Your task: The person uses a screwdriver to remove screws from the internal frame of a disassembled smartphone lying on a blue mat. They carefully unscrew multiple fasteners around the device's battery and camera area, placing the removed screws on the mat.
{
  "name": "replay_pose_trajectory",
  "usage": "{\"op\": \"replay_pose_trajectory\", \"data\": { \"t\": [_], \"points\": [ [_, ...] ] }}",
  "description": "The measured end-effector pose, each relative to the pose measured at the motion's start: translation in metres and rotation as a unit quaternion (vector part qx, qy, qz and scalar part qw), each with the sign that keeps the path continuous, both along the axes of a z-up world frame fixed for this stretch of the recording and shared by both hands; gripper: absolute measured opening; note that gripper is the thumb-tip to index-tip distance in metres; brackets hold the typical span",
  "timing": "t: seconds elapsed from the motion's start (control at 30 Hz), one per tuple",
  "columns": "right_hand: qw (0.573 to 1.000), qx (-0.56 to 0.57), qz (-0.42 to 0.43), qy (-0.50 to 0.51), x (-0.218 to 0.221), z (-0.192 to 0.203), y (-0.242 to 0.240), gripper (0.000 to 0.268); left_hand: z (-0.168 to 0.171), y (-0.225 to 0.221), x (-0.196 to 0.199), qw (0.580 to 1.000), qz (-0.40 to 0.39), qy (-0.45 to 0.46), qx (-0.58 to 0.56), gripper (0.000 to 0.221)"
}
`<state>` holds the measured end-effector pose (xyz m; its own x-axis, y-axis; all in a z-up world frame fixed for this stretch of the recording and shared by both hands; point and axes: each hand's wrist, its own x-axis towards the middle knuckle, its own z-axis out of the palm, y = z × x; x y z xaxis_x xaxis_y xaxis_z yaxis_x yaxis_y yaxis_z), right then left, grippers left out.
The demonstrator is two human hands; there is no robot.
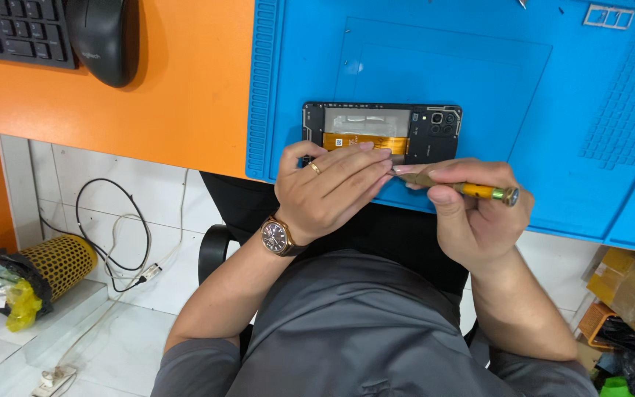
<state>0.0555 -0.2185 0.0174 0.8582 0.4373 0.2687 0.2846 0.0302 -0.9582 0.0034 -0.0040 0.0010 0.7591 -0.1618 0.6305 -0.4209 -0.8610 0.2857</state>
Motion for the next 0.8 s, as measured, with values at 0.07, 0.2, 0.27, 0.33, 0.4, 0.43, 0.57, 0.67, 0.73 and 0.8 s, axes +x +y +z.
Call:
{"op": "replay_pose_trajectory", "data": {
  "t": [0.07,0.2,0.27,0.33,0.4,0.43,0.57,0.67,0.73,0.8],
  "points": [
    [0.999,0.009,-0.01,-0.051,0.005,-0.011,0.002,0.021,0.001,-0.006,-0.004,0.999,0.003,0.022,-0.05,0.01],
    [0.996,0.012,-0.023,-0.09,0.005,-0.004,0.008,0.015,0.004,-0.009,-0.005,0.994,0.0,0.048,-0.102,0.012],
    [0.994,0.02,-0.026,-0.105,0.006,-0.013,0.005,0.015,0.0,-0.01,-0.005,0.994,0.0,0.045,-0.103,0.012],
    [0.992,0.028,-0.027,-0.119,0.005,-0.015,0.007,0.016,-0.001,-0.009,-0.006,0.994,0.001,0.044,-0.104,0.012],
    [0.992,0.013,-0.035,-0.117,0.003,-0.009,0.01,0.016,-0.001,-0.009,-0.006,0.994,0.003,0.042,-0.102,0.013],
    [0.992,0.013,-0.035,-0.117,0.004,-0.008,0.009,0.016,-0.002,-0.009,-0.006,0.994,0.003,0.042,-0.103,0.013],
    [0.997,0.02,-0.006,-0.081,0.006,-0.005,0.005,0.016,-0.005,-0.01,-0.007,0.994,0.007,0.038,-0.1,0.013],
    [0.996,0.021,-0.004,-0.085,0.007,-0.006,0.005,0.015,-0.007,-0.01,-0.007,0.994,0.008,0.034,-0.099,0.013],
    [0.996,0.022,-0.004,-0.091,0.006,-0.007,0.006,0.015,-0.008,-0.01,-0.007,0.995,0.009,0.031,-0.097,0.013],
    [0.996,0.021,-0.006,-0.089,0.006,-0.006,0.007,0.015,-0.008,-0.011,-0.007,0.994,0.016,0.029,-0.103,0.012]
  ]
}}
